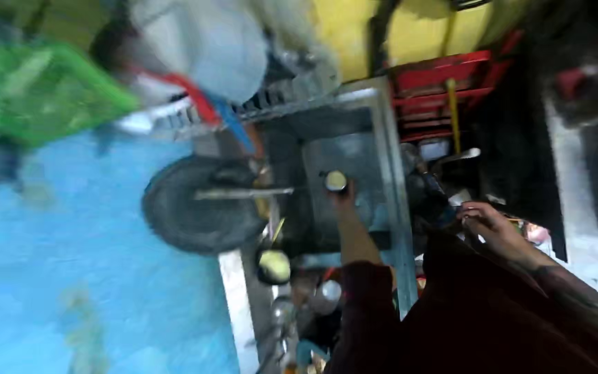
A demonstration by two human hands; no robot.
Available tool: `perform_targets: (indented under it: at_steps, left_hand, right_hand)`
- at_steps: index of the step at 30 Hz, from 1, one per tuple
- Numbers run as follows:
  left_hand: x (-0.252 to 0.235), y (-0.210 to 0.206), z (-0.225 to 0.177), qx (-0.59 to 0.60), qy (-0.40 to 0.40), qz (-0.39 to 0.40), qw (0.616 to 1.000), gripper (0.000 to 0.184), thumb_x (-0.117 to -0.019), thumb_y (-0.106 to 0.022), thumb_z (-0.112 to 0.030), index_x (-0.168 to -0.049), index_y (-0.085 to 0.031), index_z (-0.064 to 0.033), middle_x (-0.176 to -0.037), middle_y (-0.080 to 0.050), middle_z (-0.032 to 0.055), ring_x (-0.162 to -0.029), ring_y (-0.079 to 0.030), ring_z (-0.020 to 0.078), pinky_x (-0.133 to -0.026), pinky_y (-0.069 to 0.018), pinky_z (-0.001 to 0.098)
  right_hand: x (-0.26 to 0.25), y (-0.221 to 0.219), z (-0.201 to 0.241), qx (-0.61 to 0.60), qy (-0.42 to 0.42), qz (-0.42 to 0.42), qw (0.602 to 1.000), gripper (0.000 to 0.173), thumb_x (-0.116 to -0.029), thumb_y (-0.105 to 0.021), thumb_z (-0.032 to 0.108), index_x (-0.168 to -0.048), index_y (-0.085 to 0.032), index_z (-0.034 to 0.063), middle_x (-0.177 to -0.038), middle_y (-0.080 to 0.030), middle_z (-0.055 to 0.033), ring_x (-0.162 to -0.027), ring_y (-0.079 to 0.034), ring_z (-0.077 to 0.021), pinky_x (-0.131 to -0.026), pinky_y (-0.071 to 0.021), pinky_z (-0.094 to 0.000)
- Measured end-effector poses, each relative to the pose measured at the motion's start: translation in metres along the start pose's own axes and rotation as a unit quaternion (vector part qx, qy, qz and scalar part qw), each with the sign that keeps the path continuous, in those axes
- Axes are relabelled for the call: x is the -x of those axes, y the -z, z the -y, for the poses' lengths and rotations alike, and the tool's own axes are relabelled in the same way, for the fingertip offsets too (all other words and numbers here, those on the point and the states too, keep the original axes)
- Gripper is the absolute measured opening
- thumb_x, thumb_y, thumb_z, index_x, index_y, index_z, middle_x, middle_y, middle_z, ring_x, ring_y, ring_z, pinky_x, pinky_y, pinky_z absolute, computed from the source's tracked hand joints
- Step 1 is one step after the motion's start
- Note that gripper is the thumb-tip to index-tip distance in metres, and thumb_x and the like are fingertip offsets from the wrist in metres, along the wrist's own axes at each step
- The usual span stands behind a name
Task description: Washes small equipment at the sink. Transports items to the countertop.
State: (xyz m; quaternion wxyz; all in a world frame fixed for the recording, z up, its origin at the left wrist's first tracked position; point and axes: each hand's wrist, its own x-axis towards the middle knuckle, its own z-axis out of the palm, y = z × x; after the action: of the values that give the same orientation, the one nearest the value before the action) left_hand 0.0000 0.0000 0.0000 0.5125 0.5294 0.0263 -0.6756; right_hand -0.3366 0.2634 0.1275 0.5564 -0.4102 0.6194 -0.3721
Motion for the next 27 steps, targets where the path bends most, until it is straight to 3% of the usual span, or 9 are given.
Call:
perform_targets:
  at_steps: [4, 6, 10, 14, 16, 18, 21, 24, 27]
  left_hand:
    - [-0.007, 0.007, -0.017, 0.099, -0.038, 0.032, 0.994, 0.070, -0.1008, -0.036, -0.067, -0.150, -0.038, -0.0175, -0.140, -0.056, 0.0164, -0.121, -0.062, 0.0327, -0.095, -0.0577, 0.0489]
    - [-0.006, 0.013, -0.021, 0.126, -0.051, 0.038, 0.990, 0.066, -0.1005, -0.040, -0.063, -0.148, -0.039, -0.0169, -0.138, -0.057, 0.0171, -0.118, -0.063, 0.0331, -0.094, -0.0579, 0.0488]
    - [0.002, 0.019, -0.024, 0.132, -0.039, 0.025, 0.990, 0.068, -0.0957, -0.042, -0.070, -0.139, -0.047, -0.0174, -0.121, -0.062, 0.0152, -0.101, -0.066, 0.0301, -0.084, -0.0586, 0.0484]
    - [0.000, 0.020, -0.021, 0.166, -0.058, 0.037, 0.984, 0.065, -0.0991, -0.043, -0.064, -0.143, -0.044, -0.0153, -0.132, -0.059, 0.0180, -0.115, -0.063, 0.0355, -0.094, -0.0568, 0.0538]
    - [-0.006, 0.017, -0.019, 0.112, -0.077, 0.011, 0.991, 0.059, -0.1015, -0.045, -0.057, -0.143, -0.044, -0.0145, -0.132, -0.059, 0.0161, -0.115, -0.062, 0.0322, -0.094, -0.0560, 0.0509]
    - [-0.017, 0.023, -0.009, -0.032, -0.143, -0.032, 0.989, 0.058, -0.1011, -0.060, -0.036, -0.149, -0.041, -0.0108, -0.136, -0.057, 0.0162, -0.118, -0.060, 0.0278, -0.098, -0.0544, 0.0465]
    - [-0.016, 0.031, -0.003, -0.258, -0.277, -0.056, 0.924, 0.095, -0.0791, -0.088, -0.027, -0.153, -0.033, -0.0048, -0.138, -0.057, 0.0191, -0.120, -0.062, 0.0252, -0.100, -0.0567, 0.0443]
    - [-0.008, 0.035, -0.005, -0.322, -0.324, -0.054, 0.888, 0.098, -0.0726, -0.093, -0.022, -0.152, -0.037, -0.0049, -0.135, -0.059, 0.0170, -0.119, -0.063, 0.0218, -0.100, -0.0562, 0.0397]
    - [-0.009, 0.038, -0.007, -0.314, -0.347, -0.041, 0.882, 0.099, -0.0706, -0.094, -0.016, -0.151, -0.037, -0.0054, -0.136, -0.059, 0.0169, -0.120, -0.063, 0.0221, -0.100, -0.0573, 0.0394]
  right_hand:
    - [-0.031, -0.030, 0.013, 0.010, -0.011, 0.075, 0.997, 0.042, -0.1056, -0.053, 0.020, -0.145, -0.048, 0.0061, -0.127, -0.068, -0.0089, -0.104, -0.070, -0.0188, -0.089, -0.0603, -0.0376]
    - [-0.047, -0.043, 0.016, 0.023, 0.001, 0.106, 0.994, 0.043, -0.1056, -0.053, 0.020, -0.146, -0.047, 0.0066, -0.126, -0.068, -0.0086, -0.105, -0.069, -0.0176, -0.091, -0.0594, -0.0367]
    - [-0.070, -0.070, 0.025, 0.048, -0.004, 0.140, 0.989, 0.043, -0.1059, -0.053, 0.024, -0.147, -0.048, 0.0127, -0.126, -0.069, -0.0050, -0.104, -0.069, -0.0169, -0.088, -0.0598, -0.0358]
    - [-0.075, -0.086, 0.028, 0.048, -0.014, 0.156, 0.987, 0.043, -0.1062, -0.054, 0.025, -0.147, -0.049, 0.0148, -0.126, -0.069, -0.0041, -0.106, -0.069, -0.0175, -0.091, -0.0595, -0.0364]
    - [-0.075, -0.088, 0.029, 0.051, -0.013, 0.160, 0.986, 0.042, -0.1063, -0.054, 0.024, -0.147, -0.049, 0.0132, -0.126, -0.069, -0.0046, -0.104, -0.070, -0.0168, -0.088, -0.0601, -0.0349]
    - [-0.073, -0.089, 0.028, 0.049, -0.009, 0.157, 0.986, 0.042, -0.1063, -0.053, 0.022, -0.146, -0.049, 0.0108, -0.125, -0.069, -0.0057, -0.103, -0.070, -0.0169, -0.087, -0.0601, -0.0345]
    - [-0.070, -0.084, 0.022, 0.047, -0.015, 0.150, 0.988, 0.041, -0.1061, -0.053, 0.019, -0.146, -0.049, 0.0090, -0.129, -0.068, -0.0068, -0.109, -0.069, -0.0195, -0.093, -0.0596, -0.0372]
    - [-0.069, -0.078, 0.019, 0.051, -0.017, 0.134, 0.990, 0.042, -0.1053, -0.053, 0.019, -0.146, -0.048, 0.0064, -0.129, -0.068, -0.0079, -0.109, -0.069, -0.0206, -0.093, -0.0593, -0.0378]
    - [-0.069, -0.074, 0.020, 0.048, -0.034, 0.124, 0.991, 0.043, -0.1056, -0.054, 0.019, -0.146, -0.047, 0.0050, -0.128, -0.068, -0.0083, -0.106, -0.069, -0.0200, -0.090, -0.0599, -0.0366]
